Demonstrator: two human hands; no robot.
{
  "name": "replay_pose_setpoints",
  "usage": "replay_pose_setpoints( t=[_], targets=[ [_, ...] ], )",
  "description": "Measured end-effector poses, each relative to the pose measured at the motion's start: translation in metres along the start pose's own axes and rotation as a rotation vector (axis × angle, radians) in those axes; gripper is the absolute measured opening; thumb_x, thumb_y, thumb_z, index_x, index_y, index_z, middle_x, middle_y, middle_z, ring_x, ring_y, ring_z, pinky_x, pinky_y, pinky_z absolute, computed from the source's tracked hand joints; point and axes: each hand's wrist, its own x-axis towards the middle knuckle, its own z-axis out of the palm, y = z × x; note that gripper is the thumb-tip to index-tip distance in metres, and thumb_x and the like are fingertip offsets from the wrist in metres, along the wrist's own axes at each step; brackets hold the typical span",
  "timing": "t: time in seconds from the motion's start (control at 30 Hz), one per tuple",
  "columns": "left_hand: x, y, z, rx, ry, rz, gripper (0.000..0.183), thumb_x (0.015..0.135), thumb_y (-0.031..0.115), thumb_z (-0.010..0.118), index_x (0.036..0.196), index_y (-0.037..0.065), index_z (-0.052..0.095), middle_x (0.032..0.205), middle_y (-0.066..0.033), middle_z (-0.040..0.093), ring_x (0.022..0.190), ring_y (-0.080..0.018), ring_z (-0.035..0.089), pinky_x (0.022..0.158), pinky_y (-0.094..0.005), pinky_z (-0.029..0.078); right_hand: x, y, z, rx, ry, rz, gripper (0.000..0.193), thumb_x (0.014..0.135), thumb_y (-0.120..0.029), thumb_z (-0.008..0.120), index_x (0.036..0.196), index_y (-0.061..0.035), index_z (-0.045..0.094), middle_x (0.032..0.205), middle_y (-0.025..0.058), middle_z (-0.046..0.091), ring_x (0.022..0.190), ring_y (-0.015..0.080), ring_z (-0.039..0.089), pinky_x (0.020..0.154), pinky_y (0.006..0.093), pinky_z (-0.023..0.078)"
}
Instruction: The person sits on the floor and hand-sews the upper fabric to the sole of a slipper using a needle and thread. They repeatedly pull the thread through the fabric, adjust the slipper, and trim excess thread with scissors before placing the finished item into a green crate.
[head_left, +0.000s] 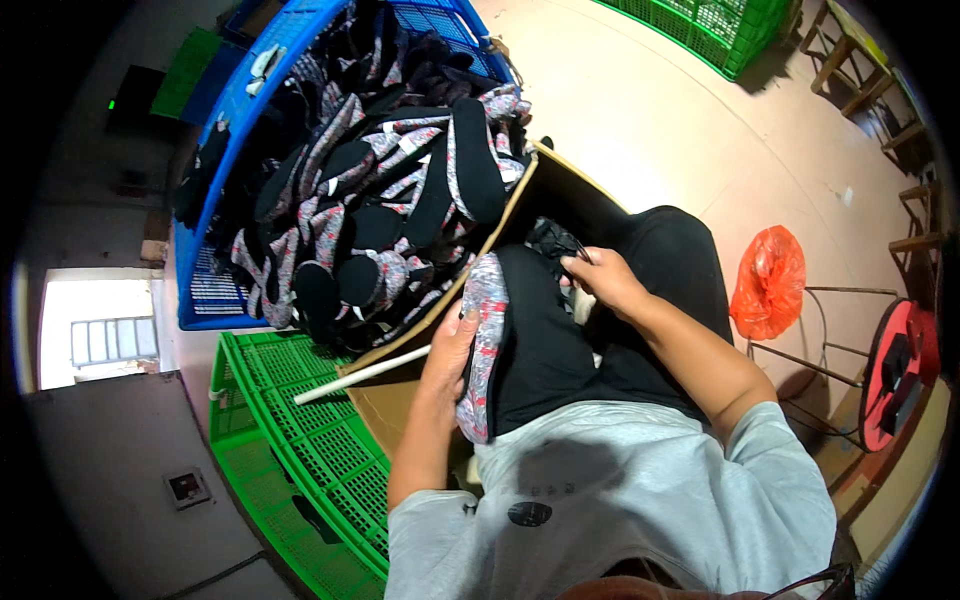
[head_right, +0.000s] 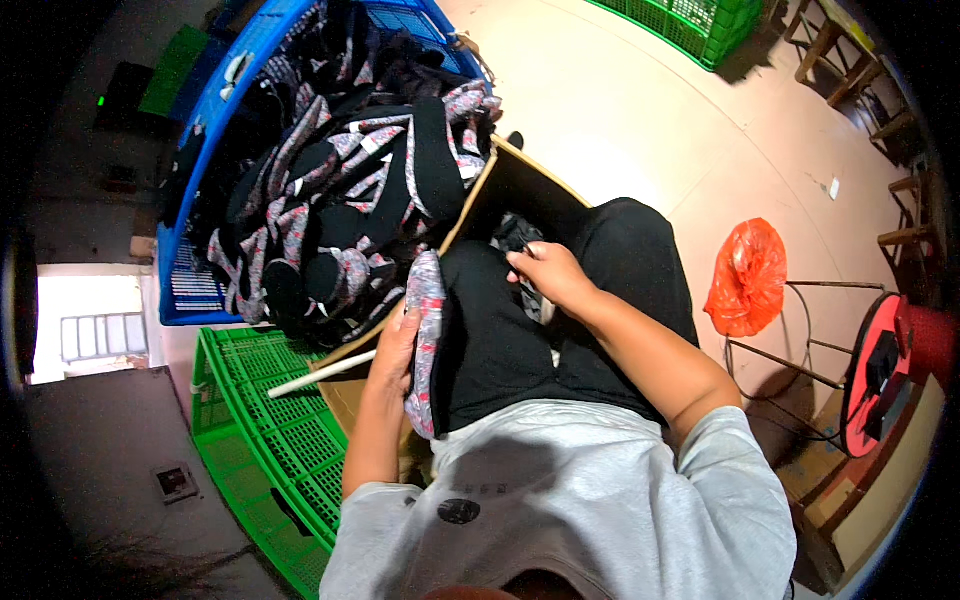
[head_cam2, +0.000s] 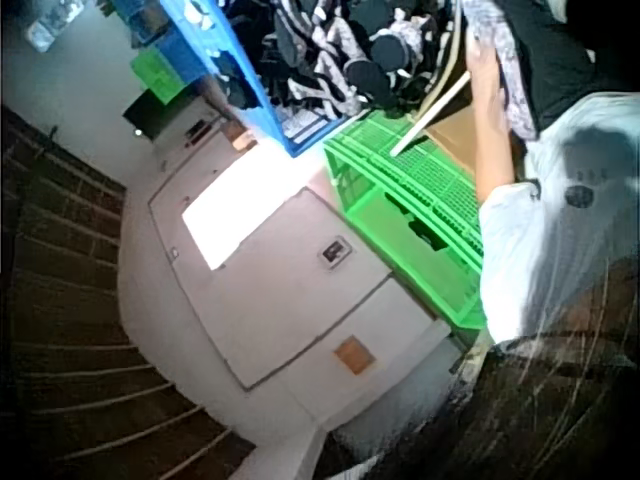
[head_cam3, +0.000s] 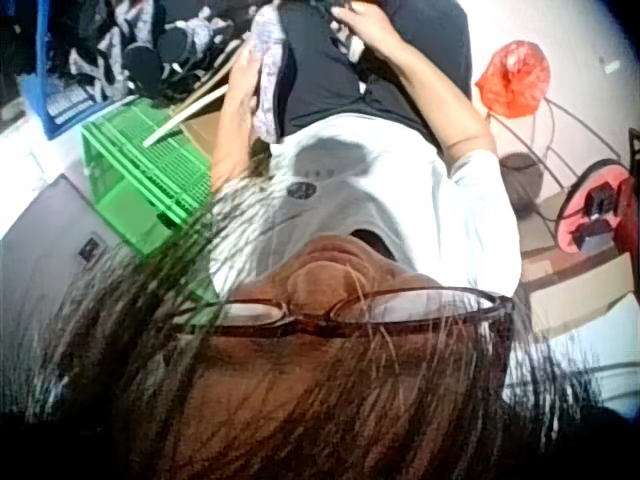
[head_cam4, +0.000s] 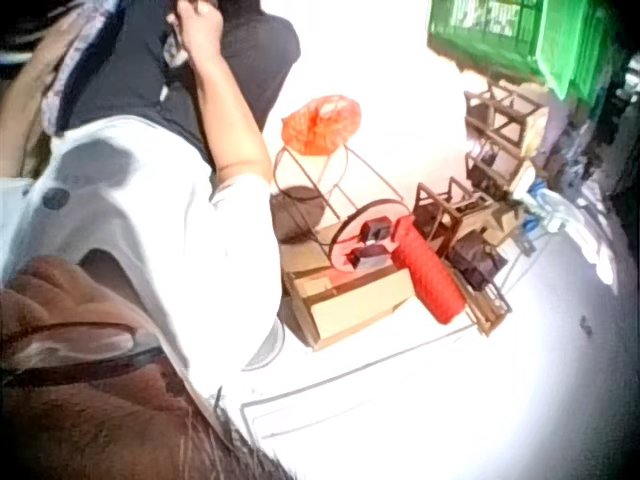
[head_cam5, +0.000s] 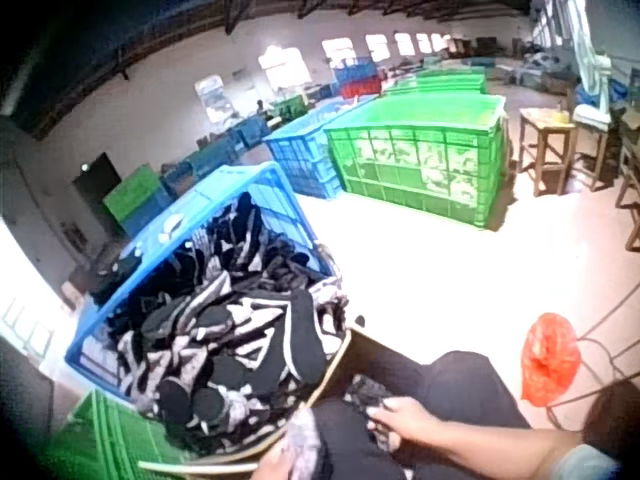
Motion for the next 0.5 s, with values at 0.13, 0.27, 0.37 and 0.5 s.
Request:
replay_pose_setpoints(
  t=[0.13,0.27,0.37,0.5],
  targets=[
    [-0.002,-0.018,-0.010,-0.482,-0.292,-0.244,0.062,0.094,0.056,0.057,0.132,0.007,0.052,0.081,-0.0052,0.056,0.066,-0.0148,0.051,0.058,-0.0276,0.042,-0.008,-0.004,0.007,-0.010,-0.011,-0.170,0.022,0.093,-0.020,0.066,0.101,0.0005,0.066,0.089,0.0047,0.067,0.082,0.0117,0.061,0.075,0.0280,0.049],
    [-0.002,-0.028,0.006,-0.822,-0.483,-0.314,0.053,0.097,0.037,0.053,0.140,0.007,0.046,0.077,-0.0047,0.043,0.062,-0.0151,0.041,0.057,-0.0284,0.036,-0.009,-0.003,0.007,-0.023,-0.050,-0.125,0.021,0.093,-0.014,0.065,0.110,-0.0009,0.062,0.098,0.0054,0.066,0.089,0.0119,0.061,0.080,0.0267,0.050],
    [-0.002,-0.031,0.012,-0.859,-0.497,-0.330,0.051,0.097,0.030,0.055,0.141,0.006,0.046,0.079,-0.0056,0.043,0.064,-0.0156,0.042,0.059,-0.0286,0.036,-0.015,-0.011,0.007,0.009,-0.104,-0.080,0.017,0.095,-0.012,0.062,0.109,-0.0029,0.061,0.096,0.0043,0.066,0.084,0.0092,0.060,0.074,0.0231,0.047],
    [0.002,-0.037,0.012,-0.702,-0.360,-0.307,0.051,0.099,0.041,0.054,0.137,0.007,0.050,0.082,-0.0055,0.049,0.066,-0.0149,0.046,0.058,-0.0282,0.038,-0.009,0.002,0.008,0.056,-0.170,-0.158,0.015,0.097,-0.014,0.061,0.107,-0.0034,0.059,0.093,0.0033,0.066,0.082,0.0085,0.061,0.071,0.0226,0.047]
  ],
)
